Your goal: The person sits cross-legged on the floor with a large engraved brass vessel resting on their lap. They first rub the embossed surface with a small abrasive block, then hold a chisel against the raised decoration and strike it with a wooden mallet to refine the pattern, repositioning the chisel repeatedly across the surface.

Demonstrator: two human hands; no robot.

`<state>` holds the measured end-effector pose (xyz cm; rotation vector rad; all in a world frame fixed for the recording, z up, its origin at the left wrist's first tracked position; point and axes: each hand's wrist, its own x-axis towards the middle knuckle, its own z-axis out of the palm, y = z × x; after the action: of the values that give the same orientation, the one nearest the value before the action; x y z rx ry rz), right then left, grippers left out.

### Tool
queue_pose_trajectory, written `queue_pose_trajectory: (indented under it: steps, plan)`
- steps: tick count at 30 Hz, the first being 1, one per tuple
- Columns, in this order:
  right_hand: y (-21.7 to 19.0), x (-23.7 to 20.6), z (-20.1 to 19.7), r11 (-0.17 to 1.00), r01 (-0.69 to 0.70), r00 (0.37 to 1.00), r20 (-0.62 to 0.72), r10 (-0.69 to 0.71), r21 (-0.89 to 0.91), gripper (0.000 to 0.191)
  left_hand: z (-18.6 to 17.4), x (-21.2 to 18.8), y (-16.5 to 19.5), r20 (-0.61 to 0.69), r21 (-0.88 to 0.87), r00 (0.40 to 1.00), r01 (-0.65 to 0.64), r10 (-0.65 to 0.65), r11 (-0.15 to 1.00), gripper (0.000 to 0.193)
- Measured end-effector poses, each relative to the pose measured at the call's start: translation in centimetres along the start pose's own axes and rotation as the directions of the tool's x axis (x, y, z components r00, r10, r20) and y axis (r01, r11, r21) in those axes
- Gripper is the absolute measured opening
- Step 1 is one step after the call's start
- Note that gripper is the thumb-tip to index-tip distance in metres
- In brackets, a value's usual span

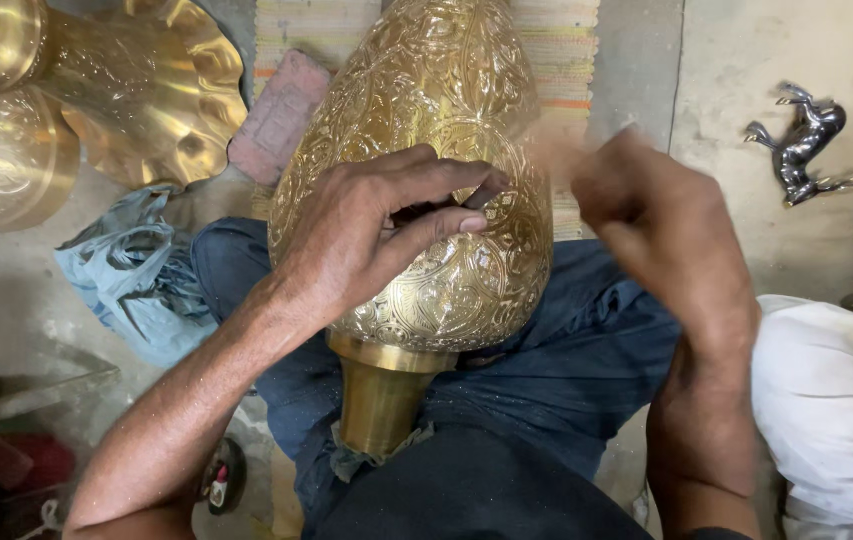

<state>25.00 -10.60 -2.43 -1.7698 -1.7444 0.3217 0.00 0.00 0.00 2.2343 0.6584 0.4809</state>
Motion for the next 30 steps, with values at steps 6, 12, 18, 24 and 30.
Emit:
queue_pose_trajectory:
  steps: [6,12,18,24,30]
  plan:
    - [0.7,-0.6,1.0,0.974,-0.208,0.977,0.066,0.202,0.089,0.029,0.3,-0.3,-1.6,0.019,0.007,1.0,0.008,-0.008,1.0,0.037]
    - [-0.2,-1.3,0.6,0.86,-0.429,0.903,0.101,0.417,0.277,0.016,1.7,-0.6,-2.3,-0.176,0.252,0.949,-0.212,0.26,0.944,0.036]
    - [-2.2,-1.3,0.4,0.894,-0.342,0.936,0.022,0.351,0.29,0.018,2.1,-0.8,-2.0,-0.022,0.081,1.0,-0.015,0.017,0.997,0.035]
    - [-2.9,-0.7,1.7,0.951,-0.261,0.965,-0.012,0.263,-0.167,0.026,0.9,-2.1,-2.2,-0.208,-0.147,0.977,-0.076,0.044,0.986,0.032]
    - [-1.9,2.2,7.2,0.924,-0.367,0.918,-0.118,0.378,0.107,0.048,-5.5,-7.9,-9.9,-0.765,-0.296,0.615,-0.074,-0.19,0.952,0.019]
